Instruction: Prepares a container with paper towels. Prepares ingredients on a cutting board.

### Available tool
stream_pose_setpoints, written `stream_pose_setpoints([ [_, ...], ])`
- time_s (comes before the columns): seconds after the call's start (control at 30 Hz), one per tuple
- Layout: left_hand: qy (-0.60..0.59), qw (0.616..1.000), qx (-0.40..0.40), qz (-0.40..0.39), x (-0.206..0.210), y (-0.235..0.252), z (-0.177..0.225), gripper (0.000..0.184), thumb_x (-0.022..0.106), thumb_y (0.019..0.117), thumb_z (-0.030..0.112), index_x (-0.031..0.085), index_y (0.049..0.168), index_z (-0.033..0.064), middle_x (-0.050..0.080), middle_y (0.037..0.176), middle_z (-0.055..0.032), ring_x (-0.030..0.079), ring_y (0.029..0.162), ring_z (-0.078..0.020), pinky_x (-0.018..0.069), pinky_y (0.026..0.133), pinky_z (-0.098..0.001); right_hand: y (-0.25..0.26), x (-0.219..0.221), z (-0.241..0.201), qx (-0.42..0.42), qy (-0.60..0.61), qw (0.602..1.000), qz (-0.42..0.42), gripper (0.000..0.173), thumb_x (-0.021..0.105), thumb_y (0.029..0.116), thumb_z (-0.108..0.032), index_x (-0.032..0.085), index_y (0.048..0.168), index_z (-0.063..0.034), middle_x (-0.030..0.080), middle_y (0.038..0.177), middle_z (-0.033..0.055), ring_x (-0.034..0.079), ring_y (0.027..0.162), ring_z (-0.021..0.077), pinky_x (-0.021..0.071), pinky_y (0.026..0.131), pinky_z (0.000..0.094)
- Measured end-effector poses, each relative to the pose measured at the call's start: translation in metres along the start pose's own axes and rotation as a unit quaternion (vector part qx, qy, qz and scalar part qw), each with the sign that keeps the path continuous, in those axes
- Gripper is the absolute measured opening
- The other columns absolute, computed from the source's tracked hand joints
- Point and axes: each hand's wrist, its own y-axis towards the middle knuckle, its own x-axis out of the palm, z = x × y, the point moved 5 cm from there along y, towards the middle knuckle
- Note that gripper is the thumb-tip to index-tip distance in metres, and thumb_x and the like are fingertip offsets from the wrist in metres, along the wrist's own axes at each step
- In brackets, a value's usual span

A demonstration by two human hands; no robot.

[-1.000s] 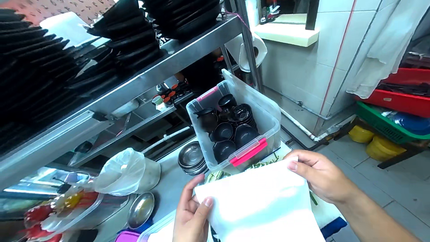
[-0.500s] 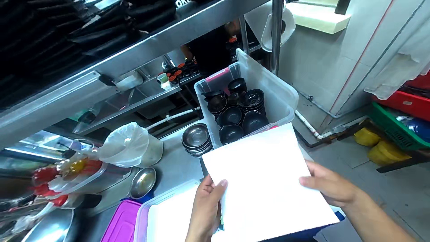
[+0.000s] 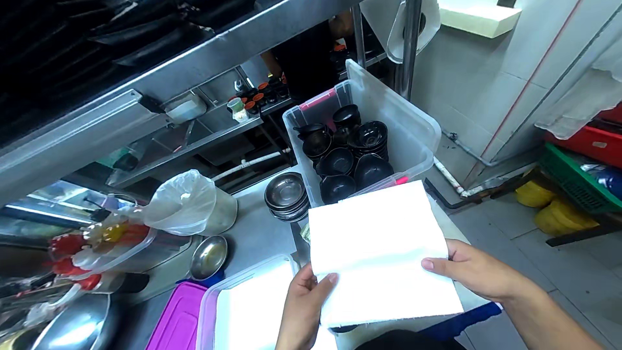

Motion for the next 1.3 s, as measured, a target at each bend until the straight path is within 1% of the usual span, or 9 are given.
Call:
stream_pose_setpoints([
  [0.33, -0.114, 0.990, -0.079, -0.007, -0.009, -0.017, -0.008, 0.027, 0.068, 0.0826, -0.012, 0.067, 0.107, 0.0000, 0.076, 0.096, -0.0167, 0.076, 0.083, -0.0220, 0.0644, 0.075, -0.0391, -0.004, 0.002, 0.005, 0.011, -0.021, 1.000, -0.020, 0.019, 0.059, 0.1004, -0.015, 0.076, 0.107, -0.0134, 0.077, 0.098, 0.0032, 0.073, 0.085, 0.0108, 0.0619, 0.077, 0.0293],
  [0.5, -0.218, 0.968, -0.124, 0.002, -0.012, -0.037, -0.019, 0.022, 0.068, 0.0806, -0.011, 0.074, 0.095, 0.0046, 0.076, 0.092, -0.0154, 0.076, 0.082, -0.0209, 0.0640, 0.075, -0.0394, -0.021, 0.010, 0.025, 0.047, 0.054, 0.997, -0.003, 0.019, 0.067, 0.0925, -0.007, 0.078, 0.104, -0.0173, 0.078, 0.099, 0.0023, 0.074, 0.086, 0.0107, 0.0630, 0.075, 0.0297],
  [0.67, -0.186, 0.963, -0.194, -0.004, -0.032, -0.088, -0.046, 0.021, 0.068, 0.0845, -0.005, 0.078, 0.094, 0.0110, 0.078, 0.090, -0.0101, 0.075, 0.080, -0.0157, 0.0632, 0.073, -0.0344, -0.062, 0.028, 0.048, 0.037, -0.020, 0.999, 0.003, 0.029, 0.075, 0.0876, -0.009, 0.075, 0.108, -0.0296, 0.075, 0.102, -0.0185, 0.068, 0.097, -0.0062, 0.0589, 0.086, 0.0198],
  [0.73, -0.161, 0.967, -0.196, -0.024, -0.039, -0.111, -0.057, 0.020, 0.073, 0.0849, -0.001, 0.080, 0.095, 0.0140, 0.078, 0.091, -0.0060, 0.074, 0.081, -0.0116, 0.0623, 0.076, -0.0311, -0.077, 0.030, 0.062, 0.037, -0.074, 0.996, -0.034, 0.025, 0.075, 0.0882, -0.011, 0.074, 0.109, -0.0247, 0.074, 0.103, -0.0186, 0.067, 0.098, -0.0082, 0.0576, 0.088, 0.0184],
  [0.87, -0.077, 0.984, -0.163, -0.017, -0.046, -0.142, -0.062, 0.023, 0.077, 0.0844, 0.003, 0.080, 0.099, 0.0200, 0.079, 0.094, 0.0009, 0.074, 0.086, -0.0062, 0.0614, 0.082, -0.0276, -0.088, 0.033, 0.081, -0.045, -0.129, 0.987, -0.082, 0.013, 0.067, 0.0984, -0.023, 0.077, 0.107, -0.0205, 0.074, 0.112, -0.0120, 0.066, 0.107, -0.0031, 0.0558, 0.095, 0.0221],
  [0.97, 0.096, 0.982, -0.086, -0.138, -0.058, -0.150, -0.062, 0.019, 0.070, 0.0939, 0.009, 0.075, 0.109, 0.0193, 0.076, 0.102, 0.0068, 0.070, 0.093, -0.0029, 0.0594, 0.085, -0.0257, -0.096, 0.031, 0.085, -0.102, -0.223, 0.960, -0.134, 0.024, 0.056, 0.1035, -0.021, 0.076, 0.093, -0.0120, 0.073, 0.112, -0.0036, 0.062, 0.116, 0.0023, 0.0503, 0.104, 0.0267],
  [1.13, 0.254, 0.938, 0.004, -0.235, -0.060, -0.162, -0.048, 0.023, 0.068, 0.0957, 0.010, 0.068, 0.119, 0.0097, 0.067, 0.126, -0.0024, 0.058, 0.123, -0.0061, 0.0492, 0.107, -0.0319, -0.103, 0.035, 0.067, -0.083, -0.301, 0.920, -0.235, 0.037, 0.065, 0.0922, -0.018, 0.069, 0.129, -0.0177, 0.057, 0.146, 0.0035, 0.042, 0.145, 0.0179, 0.0340, 0.122, 0.0436],
  [1.2, 0.252, 0.945, 0.032, -0.207, -0.056, -0.159, -0.046, 0.016, 0.069, 0.0968, 0.021, 0.072, 0.112, 0.0155, 0.069, 0.122, 0.0049, 0.057, 0.122, -0.0021, 0.0475, 0.107, -0.0294, -0.097, 0.037, 0.063, -0.091, -0.293, 0.924, -0.229, 0.038, 0.071, 0.0895, -0.027, 0.069, 0.127, -0.0185, 0.059, 0.143, 0.0009, 0.044, 0.143, 0.0149, 0.0330, 0.122, 0.0430],
  [1.3, 0.215, 0.966, 0.064, -0.131, -0.054, -0.153, -0.049, 0.011, 0.068, 0.0987, 0.030, 0.075, 0.104, 0.0234, 0.072, 0.109, 0.0107, 0.064, 0.107, -0.0012, 0.0538, 0.096, -0.0266, -0.083, 0.042, 0.066, -0.115, -0.214, 0.962, -0.123, 0.025, 0.068, 0.0978, -0.036, 0.072, 0.117, -0.0212, 0.070, 0.122, -0.0094, 0.060, 0.119, 0.0000, 0.0510, 0.105, 0.0268],
])
